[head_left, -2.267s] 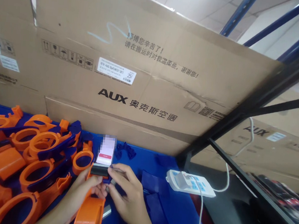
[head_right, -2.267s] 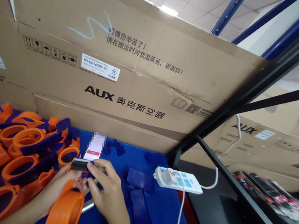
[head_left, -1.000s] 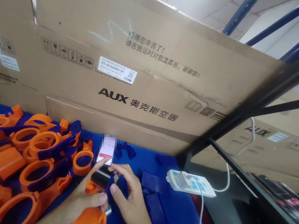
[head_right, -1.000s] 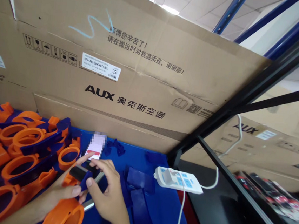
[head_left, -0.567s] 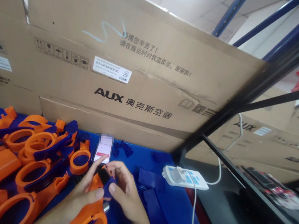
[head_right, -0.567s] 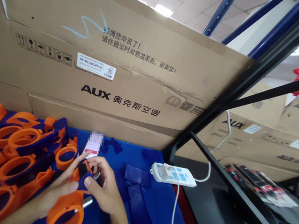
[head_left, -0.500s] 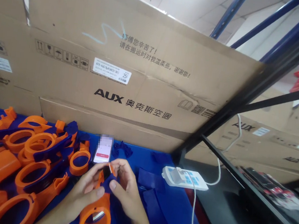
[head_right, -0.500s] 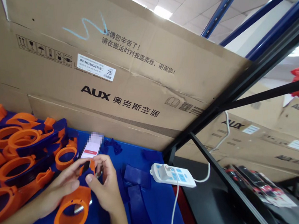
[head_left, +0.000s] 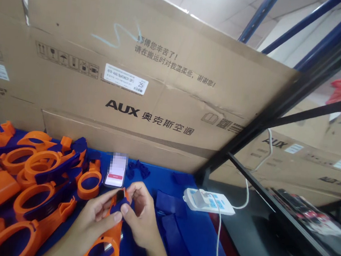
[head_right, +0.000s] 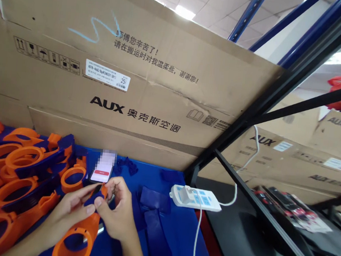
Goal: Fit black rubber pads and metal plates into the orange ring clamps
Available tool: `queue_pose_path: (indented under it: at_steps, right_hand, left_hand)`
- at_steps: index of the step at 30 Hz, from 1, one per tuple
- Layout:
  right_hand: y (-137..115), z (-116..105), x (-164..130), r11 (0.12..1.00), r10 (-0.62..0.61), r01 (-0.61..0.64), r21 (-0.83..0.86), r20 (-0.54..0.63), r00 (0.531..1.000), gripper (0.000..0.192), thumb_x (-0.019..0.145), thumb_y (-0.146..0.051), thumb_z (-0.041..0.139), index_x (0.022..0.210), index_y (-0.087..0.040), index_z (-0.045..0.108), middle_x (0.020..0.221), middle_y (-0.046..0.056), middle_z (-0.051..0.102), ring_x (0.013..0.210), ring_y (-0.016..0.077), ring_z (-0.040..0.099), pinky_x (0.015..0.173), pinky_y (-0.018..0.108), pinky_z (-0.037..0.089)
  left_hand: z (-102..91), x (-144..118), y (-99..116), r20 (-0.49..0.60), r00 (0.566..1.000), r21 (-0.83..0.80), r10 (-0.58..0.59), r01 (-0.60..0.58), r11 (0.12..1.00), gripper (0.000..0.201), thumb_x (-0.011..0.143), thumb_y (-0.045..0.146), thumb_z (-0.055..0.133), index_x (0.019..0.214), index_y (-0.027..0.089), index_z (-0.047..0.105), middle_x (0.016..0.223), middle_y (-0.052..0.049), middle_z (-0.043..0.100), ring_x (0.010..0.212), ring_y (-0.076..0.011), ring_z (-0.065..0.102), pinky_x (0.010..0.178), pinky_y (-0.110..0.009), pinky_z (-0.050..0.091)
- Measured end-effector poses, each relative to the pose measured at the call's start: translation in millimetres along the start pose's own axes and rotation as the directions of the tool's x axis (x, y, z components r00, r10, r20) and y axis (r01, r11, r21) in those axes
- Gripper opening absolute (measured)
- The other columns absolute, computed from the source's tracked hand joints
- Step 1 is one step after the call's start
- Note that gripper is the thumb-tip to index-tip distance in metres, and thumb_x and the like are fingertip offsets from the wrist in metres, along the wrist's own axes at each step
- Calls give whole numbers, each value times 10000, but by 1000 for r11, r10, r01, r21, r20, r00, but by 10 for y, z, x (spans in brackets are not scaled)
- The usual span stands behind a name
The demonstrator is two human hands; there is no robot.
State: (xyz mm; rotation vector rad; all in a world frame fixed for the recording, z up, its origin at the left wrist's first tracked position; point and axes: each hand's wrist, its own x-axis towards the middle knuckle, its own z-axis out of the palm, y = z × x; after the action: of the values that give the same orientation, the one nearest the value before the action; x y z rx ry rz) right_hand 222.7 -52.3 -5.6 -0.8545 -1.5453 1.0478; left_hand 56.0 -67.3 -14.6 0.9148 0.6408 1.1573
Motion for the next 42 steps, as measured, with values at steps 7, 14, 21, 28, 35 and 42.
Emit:
queue_pose_path:
  at_steps: [7, 14, 21, 28, 35, 42]
  right_hand:
    - [41, 55, -4, 999, 44, -45, -30, -25, 999, 368, 945, -507, 681, 1186, -247, 582, 928, 12, 583, 825, 178, 550, 763, 300, 481]
    - [19, 3, -8, 996, 19, -18, -85, 5, 1000, 490, 949, -524, 672, 1352, -265, 569, 949, 11, 616, 832, 182, 593, 783, 307, 516]
    - [-71, -364, 26, 794, -115, -43, -606, -220, 969, 268, 1017, -246, 507, 1227, -254, 673, 1118, 78, 695, 1083, 257, 625, 977, 416, 487]
    - [184, -880, -88, 153, 13, -462, -874, -465, 885, 301, 877, -146, 633, 1131, -241, 764, 1271, 193, 637, 1226, 426, 520, 956, 556, 416]
    - [254, -928, -84, 162, 24, -453, -877, -455, 890, 197, 938, -223, 625, 1033, -308, 775, 1216, 108, 677, 1187, 363, 552, 956, 514, 382]
    - [14, -991, -53, 409, -184, -412, -815, -515, 837, 191, 959, -300, 574, 1021, -250, 748, 994, 74, 757, 1007, 313, 664, 954, 537, 410]
  left_hand:
    - [-132, 90, -57, -4, 1000, 62, 21, -21, 998, 442, 823, 301, 828, 1252, 220, 761, 1356, -139, 733, 1318, -398, 622, 1107, -499, 516]
    - [-115, 61, -57, -30, 999, 53, 13, -11, 999, 491, 805, 286, 852, 1283, 245, 747, 1373, -117, 725, 1322, -382, 622, 1064, -437, 562]
    - [-100, 1, -41, -215, 958, -128, -188, 164, 978, 493, 796, 376, 859, 1249, 220, 744, 1155, -110, 825, 1094, -374, 761, 901, -423, 645]
    - [-136, 75, -69, -186, 916, -297, -356, 293, 909, 627, 746, 439, 867, 1251, 101, 712, 1041, -205, 827, 989, -424, 780, 701, -413, 640]
    - [-89, 23, -4, -153, 901, -306, -406, 348, 886, 659, 772, 432, 835, 1315, 93, 677, 889, -172, 830, 708, -368, 794, 651, -428, 616]
    - [-216, 137, -108, -162, 903, -323, -397, 332, 886, 756, 751, 425, 843, 1385, 74, 627, 866, -187, 829, 774, -395, 800, 725, -456, 617]
